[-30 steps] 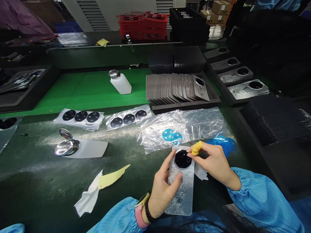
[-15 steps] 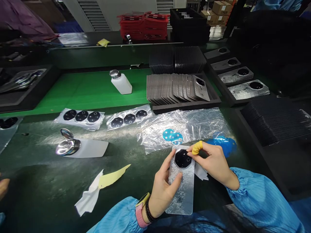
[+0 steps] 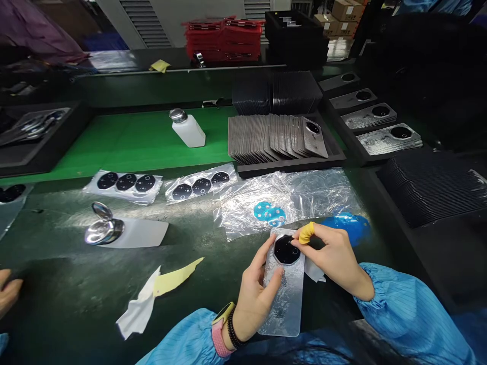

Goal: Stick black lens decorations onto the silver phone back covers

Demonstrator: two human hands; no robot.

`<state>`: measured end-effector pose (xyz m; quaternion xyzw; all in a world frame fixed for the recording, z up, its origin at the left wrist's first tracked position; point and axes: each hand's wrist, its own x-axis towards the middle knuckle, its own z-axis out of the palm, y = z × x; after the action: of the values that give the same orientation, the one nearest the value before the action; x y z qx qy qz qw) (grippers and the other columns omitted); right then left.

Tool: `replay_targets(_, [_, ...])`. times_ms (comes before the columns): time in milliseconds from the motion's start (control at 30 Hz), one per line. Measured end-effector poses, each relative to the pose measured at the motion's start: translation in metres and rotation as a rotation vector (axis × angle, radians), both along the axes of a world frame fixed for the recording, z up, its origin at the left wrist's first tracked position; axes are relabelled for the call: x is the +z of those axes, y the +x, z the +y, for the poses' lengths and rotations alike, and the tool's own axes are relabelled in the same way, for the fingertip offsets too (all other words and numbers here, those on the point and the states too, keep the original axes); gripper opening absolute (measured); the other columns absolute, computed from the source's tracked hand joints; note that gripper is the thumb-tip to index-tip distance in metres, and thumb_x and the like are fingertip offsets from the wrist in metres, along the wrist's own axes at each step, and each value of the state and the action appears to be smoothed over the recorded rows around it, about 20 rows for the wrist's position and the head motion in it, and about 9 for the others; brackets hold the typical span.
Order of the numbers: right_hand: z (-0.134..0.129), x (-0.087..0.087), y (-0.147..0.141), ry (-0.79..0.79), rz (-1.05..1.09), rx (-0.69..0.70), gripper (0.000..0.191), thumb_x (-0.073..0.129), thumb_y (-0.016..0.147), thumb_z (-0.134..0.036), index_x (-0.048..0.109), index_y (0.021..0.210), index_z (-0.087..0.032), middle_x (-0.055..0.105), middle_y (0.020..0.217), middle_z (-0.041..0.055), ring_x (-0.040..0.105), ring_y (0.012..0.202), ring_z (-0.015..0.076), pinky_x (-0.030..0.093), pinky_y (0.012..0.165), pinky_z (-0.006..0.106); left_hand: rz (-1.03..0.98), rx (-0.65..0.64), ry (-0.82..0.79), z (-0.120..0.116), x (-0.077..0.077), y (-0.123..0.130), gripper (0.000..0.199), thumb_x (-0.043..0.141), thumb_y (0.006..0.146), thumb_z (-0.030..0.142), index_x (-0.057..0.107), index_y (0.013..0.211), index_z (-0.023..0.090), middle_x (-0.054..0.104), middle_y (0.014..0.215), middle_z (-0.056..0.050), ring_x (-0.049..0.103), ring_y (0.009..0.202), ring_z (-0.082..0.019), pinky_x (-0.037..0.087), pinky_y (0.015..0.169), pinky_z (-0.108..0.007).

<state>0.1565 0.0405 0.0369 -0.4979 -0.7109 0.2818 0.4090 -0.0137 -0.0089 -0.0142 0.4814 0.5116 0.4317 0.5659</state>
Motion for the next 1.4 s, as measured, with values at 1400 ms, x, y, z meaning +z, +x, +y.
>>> replay_targets(1400, [-0.005,-0.007,0.0,0.337,-0.184,0.167,0.03,0.048,0.082,0.001,0.041,0.066,-0.023,0.05,0.058,-0.002,0.051,0.057,0.0154,0.044,0.05,0.028,-0.104,0.072,-0.054,0.001,0.007,0.001,0.049,0.068,0.082,0.037,0.059,0.127,0.019,0.067,0.125,-0.01,0.061,0.118,-0.029,0.058,0.082,-0.028])
